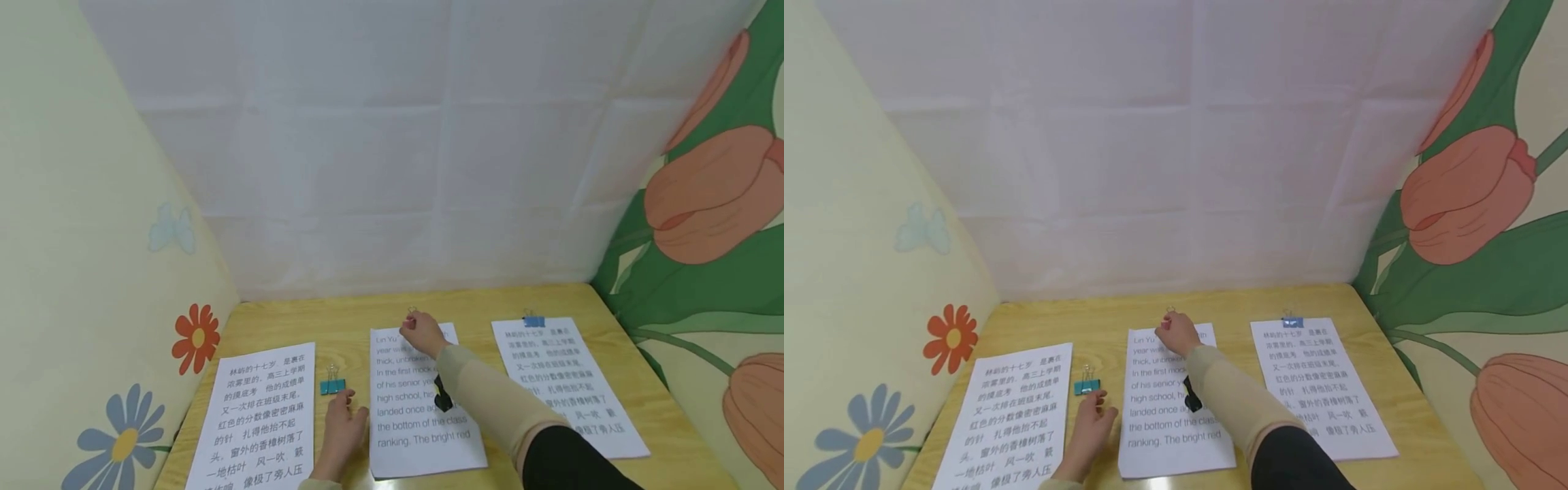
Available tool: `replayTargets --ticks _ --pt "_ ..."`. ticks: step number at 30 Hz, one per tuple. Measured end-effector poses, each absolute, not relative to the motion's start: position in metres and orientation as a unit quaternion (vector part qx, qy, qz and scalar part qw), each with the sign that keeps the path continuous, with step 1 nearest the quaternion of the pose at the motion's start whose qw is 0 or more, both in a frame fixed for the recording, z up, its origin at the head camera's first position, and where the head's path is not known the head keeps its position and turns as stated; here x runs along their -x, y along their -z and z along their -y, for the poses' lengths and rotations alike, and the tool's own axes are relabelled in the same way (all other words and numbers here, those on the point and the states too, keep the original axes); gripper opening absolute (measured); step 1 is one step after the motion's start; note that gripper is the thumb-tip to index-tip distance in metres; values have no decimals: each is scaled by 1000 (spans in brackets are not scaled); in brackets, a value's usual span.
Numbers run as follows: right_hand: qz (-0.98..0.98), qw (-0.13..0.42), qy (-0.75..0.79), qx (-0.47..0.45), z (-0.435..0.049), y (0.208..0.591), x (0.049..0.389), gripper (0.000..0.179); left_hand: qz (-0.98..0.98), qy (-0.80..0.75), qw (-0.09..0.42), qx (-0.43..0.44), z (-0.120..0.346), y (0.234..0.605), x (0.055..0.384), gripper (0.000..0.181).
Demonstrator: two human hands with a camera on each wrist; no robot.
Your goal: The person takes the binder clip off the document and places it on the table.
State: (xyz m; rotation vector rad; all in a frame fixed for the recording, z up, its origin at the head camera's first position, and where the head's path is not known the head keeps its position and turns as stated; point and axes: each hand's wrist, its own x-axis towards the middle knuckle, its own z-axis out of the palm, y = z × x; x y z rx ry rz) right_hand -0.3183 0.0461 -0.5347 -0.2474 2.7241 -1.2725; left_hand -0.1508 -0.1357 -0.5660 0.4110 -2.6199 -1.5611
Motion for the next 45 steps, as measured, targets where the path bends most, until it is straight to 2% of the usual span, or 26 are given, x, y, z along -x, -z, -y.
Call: replayTargets --ticks 8,15,24,34,41,45 --pt "-918 23 387 85 -44 545 326 49 845 514 24 -146 127 567 149 52" --pt "-929 21 361 77 -42 552 333 57 827 541 13 -150 126 562 150 53" --pt "-943 6 328 57 -41 549 338 52 826 543 -19 -149 126 564 152 49" --pt "-931 28 361 50 -45 543 340 57 822 549 -54 -142 124 566 155 51" --pt "-918 76 390 22 -46 539 338 77 824 548 -57 -129 119 568 156 50" --pt "-925 74 372 29 -47 539 338 65 823 550 -65 -130 115 566 156 50"
